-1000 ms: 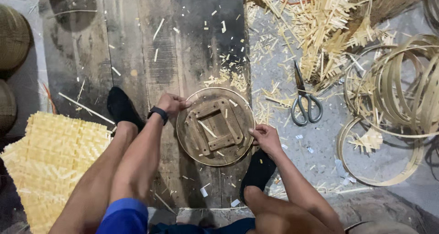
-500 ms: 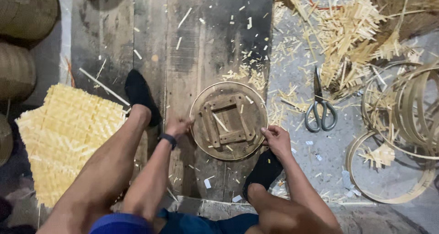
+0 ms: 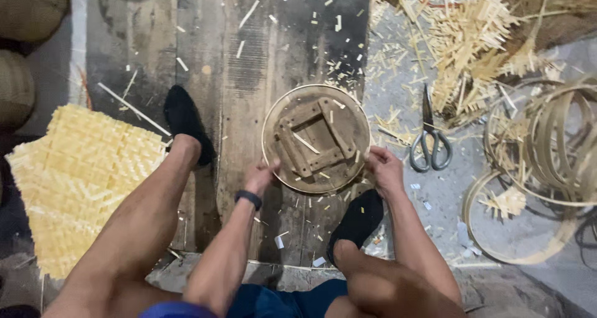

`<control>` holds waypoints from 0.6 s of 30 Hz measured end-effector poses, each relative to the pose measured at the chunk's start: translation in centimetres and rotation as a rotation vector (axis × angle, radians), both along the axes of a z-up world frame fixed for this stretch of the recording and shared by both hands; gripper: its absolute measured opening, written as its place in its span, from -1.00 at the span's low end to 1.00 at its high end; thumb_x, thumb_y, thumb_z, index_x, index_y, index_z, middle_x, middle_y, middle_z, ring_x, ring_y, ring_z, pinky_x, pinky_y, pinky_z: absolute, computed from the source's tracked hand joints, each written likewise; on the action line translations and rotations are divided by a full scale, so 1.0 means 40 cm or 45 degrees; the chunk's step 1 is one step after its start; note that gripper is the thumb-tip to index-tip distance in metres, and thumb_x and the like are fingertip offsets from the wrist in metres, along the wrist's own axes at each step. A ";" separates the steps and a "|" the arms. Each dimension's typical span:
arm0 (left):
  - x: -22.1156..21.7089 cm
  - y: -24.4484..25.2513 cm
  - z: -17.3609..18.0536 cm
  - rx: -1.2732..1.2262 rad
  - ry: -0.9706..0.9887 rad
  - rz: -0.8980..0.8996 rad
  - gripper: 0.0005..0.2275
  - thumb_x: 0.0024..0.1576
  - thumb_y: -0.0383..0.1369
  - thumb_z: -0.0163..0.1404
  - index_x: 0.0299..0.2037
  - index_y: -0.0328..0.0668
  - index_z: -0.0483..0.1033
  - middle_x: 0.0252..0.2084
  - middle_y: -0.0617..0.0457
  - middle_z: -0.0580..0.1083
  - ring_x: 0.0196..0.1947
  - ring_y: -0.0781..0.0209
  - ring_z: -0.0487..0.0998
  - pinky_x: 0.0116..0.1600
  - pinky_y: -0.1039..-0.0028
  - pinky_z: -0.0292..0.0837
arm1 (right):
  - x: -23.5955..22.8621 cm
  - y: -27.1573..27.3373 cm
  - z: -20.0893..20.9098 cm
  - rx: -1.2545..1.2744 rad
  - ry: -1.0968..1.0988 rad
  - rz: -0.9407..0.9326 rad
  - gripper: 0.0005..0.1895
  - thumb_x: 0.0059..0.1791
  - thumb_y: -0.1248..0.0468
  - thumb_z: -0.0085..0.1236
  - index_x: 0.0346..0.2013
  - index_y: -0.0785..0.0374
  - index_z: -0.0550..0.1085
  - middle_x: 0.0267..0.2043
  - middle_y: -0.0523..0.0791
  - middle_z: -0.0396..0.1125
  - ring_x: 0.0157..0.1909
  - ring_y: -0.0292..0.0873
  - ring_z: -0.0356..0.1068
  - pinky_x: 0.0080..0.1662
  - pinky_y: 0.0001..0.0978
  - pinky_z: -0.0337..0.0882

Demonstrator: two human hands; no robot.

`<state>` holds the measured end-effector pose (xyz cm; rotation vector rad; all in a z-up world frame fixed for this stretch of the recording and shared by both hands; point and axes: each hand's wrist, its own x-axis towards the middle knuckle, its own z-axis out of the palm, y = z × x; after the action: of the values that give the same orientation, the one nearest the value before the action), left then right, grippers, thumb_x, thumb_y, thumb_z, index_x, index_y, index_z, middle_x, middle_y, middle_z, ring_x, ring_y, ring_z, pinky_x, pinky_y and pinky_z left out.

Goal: The person places a circular bamboo frame onto a square woven mat, presses it down, and uses shears to trim the excess weave around the frame's edge. The person then flips the assembly, removes the frame, and sets the trimmed circular mat aside. This process is repeated for multiple mats.

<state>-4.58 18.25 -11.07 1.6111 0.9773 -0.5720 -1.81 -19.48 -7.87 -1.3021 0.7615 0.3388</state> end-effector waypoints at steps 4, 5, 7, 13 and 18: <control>-0.099 -0.113 0.112 -0.208 0.192 0.081 -0.79 0.01 -0.27 0.30 -0.40 -0.24 0.61 -0.51 0.06 0.60 -0.61 0.33 0.49 -0.48 0.49 0.34 | -0.065 0.019 -0.041 0.220 0.233 -0.046 -0.84 -0.02 0.33 0.26 -0.21 0.29 0.46 -0.31 -0.14 0.42 -0.35 -0.26 0.47 -0.29 -0.42 0.54; -0.105 -0.128 0.128 -0.252 0.212 0.107 -0.78 0.04 -0.25 0.28 -0.41 -0.25 0.61 -0.52 0.05 0.59 -0.63 0.34 0.44 -0.50 0.50 0.27 | -0.069 0.026 -0.051 0.235 0.208 -0.067 -0.86 -0.03 0.33 0.24 -0.25 0.28 0.45 -0.33 -0.13 0.43 -0.37 -0.24 0.48 -0.30 -0.41 0.54; -0.103 -0.128 0.141 -0.199 0.182 0.110 -0.78 0.03 -0.27 0.30 -0.45 -0.26 0.61 -0.54 0.06 0.55 -0.65 0.35 0.39 -0.51 0.49 0.24 | -0.076 0.021 -0.066 0.230 0.165 -0.077 -0.88 -0.01 0.34 0.22 -0.29 0.30 0.44 -0.37 -0.11 0.43 -0.41 -0.23 0.47 -0.33 -0.40 0.55; -0.129 -0.130 0.091 -0.136 0.049 0.116 -0.78 -0.01 -0.30 0.35 -0.52 -0.25 0.62 -0.58 0.10 0.53 -0.65 0.40 0.32 -0.49 0.52 0.15 | -0.076 0.044 -0.067 -0.024 0.078 -0.050 -0.83 0.01 0.34 0.26 -0.35 0.36 0.43 -0.43 -0.08 0.40 -0.48 -0.24 0.43 -0.41 -0.39 0.54; -0.117 -0.108 0.076 0.010 0.086 -0.031 -0.72 -0.06 -0.26 0.39 -0.35 -0.30 0.64 -0.47 0.07 0.58 -0.53 0.38 0.46 -0.37 0.57 0.35 | -0.064 0.053 0.019 -0.100 0.083 0.008 -0.86 0.02 0.30 0.24 -0.32 0.31 0.47 -0.39 -0.11 0.42 -0.44 -0.27 0.43 -0.36 -0.38 0.53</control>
<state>-9.25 13.94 -8.02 1.6209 1.0122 -0.6437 -4.37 -17.37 -7.13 -1.3733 0.8326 0.3610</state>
